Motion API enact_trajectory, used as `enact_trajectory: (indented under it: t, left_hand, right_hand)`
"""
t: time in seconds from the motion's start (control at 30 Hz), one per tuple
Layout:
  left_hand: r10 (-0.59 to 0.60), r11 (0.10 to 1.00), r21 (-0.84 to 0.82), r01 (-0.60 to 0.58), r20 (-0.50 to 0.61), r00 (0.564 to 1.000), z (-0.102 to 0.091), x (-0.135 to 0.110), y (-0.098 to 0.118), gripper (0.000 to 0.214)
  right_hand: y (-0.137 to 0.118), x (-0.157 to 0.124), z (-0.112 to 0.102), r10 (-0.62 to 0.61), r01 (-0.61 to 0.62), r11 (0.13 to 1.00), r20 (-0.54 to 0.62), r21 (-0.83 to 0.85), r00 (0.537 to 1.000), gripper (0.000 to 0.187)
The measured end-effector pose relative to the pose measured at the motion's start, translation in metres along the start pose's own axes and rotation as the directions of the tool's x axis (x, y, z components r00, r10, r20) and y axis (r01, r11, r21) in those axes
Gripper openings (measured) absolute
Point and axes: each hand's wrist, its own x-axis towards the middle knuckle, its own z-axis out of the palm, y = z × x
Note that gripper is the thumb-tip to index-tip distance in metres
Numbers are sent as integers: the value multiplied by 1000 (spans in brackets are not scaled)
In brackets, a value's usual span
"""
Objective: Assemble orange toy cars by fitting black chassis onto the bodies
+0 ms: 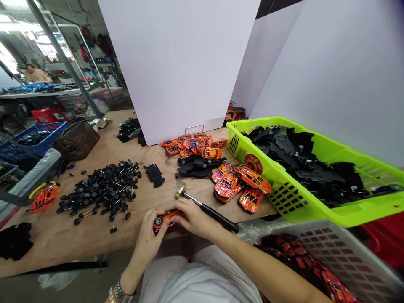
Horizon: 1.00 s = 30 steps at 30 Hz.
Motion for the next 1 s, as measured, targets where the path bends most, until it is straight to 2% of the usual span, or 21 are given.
enact_trajectory:
  t: [0.07,0.17,0.37,0.47,0.53,0.6,0.67,0.73,0.77,0.83,0.93,1.0]
  left_hand:
    - [27,1000,17,-26,-74,997,6,-2,-4,29]
    - [-2,997,-78,-7,-117,993,14,-4,-11,26]
    - [43,997,-62,-54,-164,986,18,-6,-17,20]
    - [32,997,-59,-40,-142,989,17,-5,-17,21]
    - [3,994,-107,-24,-185,983,17,-5,-15,29]
    - [-20,979,-199,-38,-279,960,19,-7,-11,50]
    - [-35,957,-285,-60,-318,948,22,-10,-4,62]
    - [-45,964,-265,-31,-277,960,23,-13,4,54]
    - [-43,978,-206,-10,-254,966,22,-14,8,46]
    - [-7,999,-34,-1,-235,972,16,-14,14,31]
    - [123,983,164,-88,-219,968,6,-11,19,22]
    - [185,966,215,-143,-187,965,2,-9,19,20]
  right_hand:
    - [5,0,5,45,-43,997,-46,61,998,24]
    - [9,1,9,117,-109,987,-63,116,991,27]
    - [11,2,13,137,-130,988,-80,82,987,10]
    - [14,2,14,142,-134,987,-93,87,985,15]
    - [13,2,18,197,-171,964,-115,205,974,24]
    - [9,2,28,310,-202,858,-162,473,937,33]
    - [3,1,44,428,-176,634,-152,753,891,42]
    - [-4,-2,60,473,-151,428,-78,891,878,46]
    - [-5,-4,67,477,-156,378,-47,913,878,46]
    - [-4,-8,72,498,-170,393,-54,904,865,43]
    - [7,-13,60,531,-153,570,-220,807,818,44]
    - [13,-13,42,473,-147,685,-283,713,834,49]
